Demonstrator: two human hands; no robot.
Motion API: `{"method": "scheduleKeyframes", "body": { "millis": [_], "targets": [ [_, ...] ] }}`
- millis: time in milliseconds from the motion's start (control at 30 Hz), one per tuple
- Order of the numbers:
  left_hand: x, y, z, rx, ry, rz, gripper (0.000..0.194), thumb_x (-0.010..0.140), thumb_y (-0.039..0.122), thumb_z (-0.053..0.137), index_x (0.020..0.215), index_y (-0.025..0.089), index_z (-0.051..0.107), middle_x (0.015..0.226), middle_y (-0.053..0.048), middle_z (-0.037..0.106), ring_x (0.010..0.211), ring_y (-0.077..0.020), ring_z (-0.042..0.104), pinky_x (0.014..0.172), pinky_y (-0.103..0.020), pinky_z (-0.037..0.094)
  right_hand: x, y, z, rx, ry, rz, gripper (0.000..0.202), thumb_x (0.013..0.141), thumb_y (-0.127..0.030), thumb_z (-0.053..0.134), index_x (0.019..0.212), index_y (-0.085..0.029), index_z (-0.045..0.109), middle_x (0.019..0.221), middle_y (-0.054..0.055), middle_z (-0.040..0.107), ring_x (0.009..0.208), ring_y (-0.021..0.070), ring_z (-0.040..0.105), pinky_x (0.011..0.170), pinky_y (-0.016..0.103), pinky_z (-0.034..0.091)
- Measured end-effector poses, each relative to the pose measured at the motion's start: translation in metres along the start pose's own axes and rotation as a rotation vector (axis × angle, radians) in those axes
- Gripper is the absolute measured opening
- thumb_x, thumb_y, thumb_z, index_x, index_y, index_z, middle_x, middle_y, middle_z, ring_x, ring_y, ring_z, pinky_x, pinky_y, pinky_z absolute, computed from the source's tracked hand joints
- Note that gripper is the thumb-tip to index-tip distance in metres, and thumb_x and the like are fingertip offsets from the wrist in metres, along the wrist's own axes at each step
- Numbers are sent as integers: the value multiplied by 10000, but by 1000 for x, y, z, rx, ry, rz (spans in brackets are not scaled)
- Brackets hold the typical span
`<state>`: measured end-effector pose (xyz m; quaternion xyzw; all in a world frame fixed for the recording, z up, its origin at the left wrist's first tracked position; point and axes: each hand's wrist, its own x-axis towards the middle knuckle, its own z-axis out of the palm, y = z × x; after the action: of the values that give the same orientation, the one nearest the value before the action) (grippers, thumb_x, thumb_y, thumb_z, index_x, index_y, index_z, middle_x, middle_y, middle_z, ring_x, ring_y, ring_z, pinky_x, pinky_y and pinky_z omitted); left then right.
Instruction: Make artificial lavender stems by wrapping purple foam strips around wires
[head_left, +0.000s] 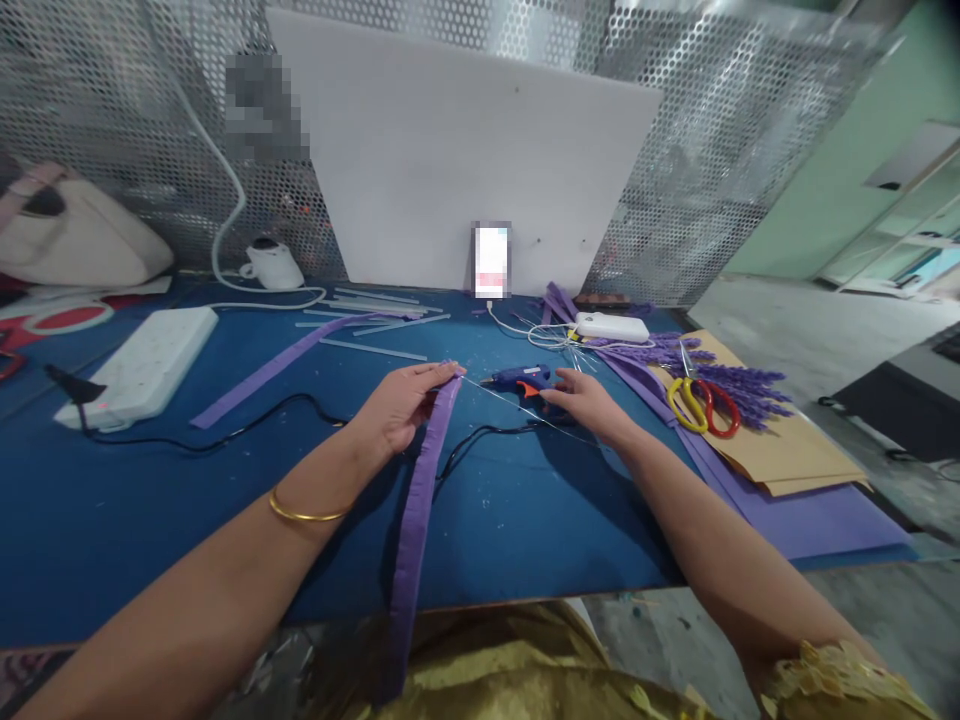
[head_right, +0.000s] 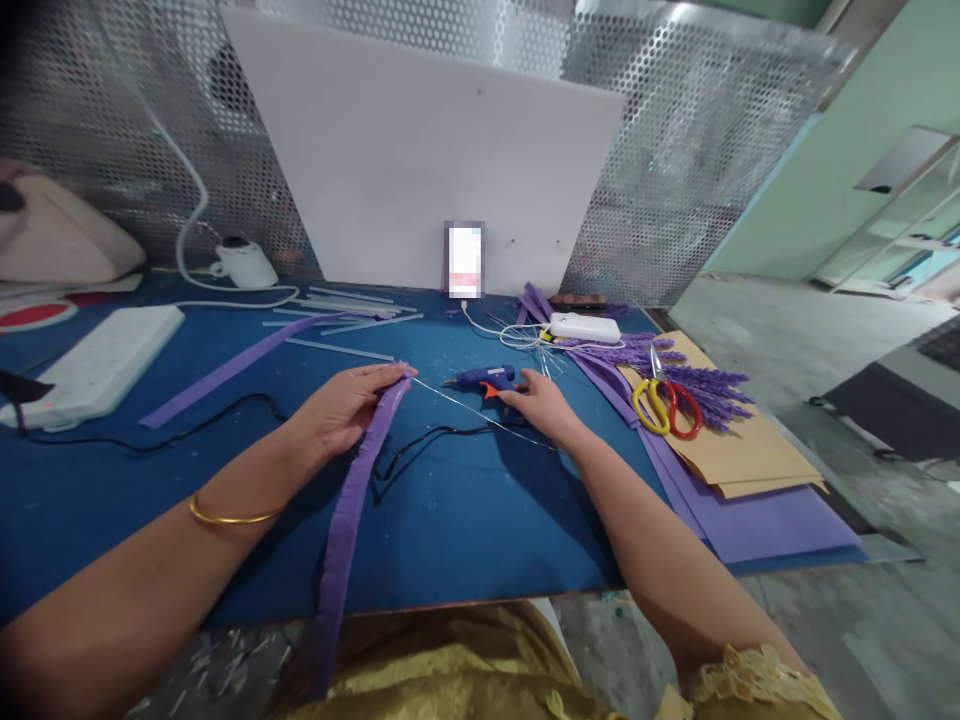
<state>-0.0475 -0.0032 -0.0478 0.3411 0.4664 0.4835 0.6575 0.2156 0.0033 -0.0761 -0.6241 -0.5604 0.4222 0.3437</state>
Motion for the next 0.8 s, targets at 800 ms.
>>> {"method": "scheduleKeyframes", "body": {
  "millis": [800],
  "targets": [
    [-8,-3,8,-4,14,-61,221,641,219,862,805,102,772,679,-37,696,572,-93,590,552,-182,460,-19,-12,6,-390,87,-428,313,927,-435,556,1006,-209,758,953,68,760,816,201,671,709,301,471]
  ]
}}
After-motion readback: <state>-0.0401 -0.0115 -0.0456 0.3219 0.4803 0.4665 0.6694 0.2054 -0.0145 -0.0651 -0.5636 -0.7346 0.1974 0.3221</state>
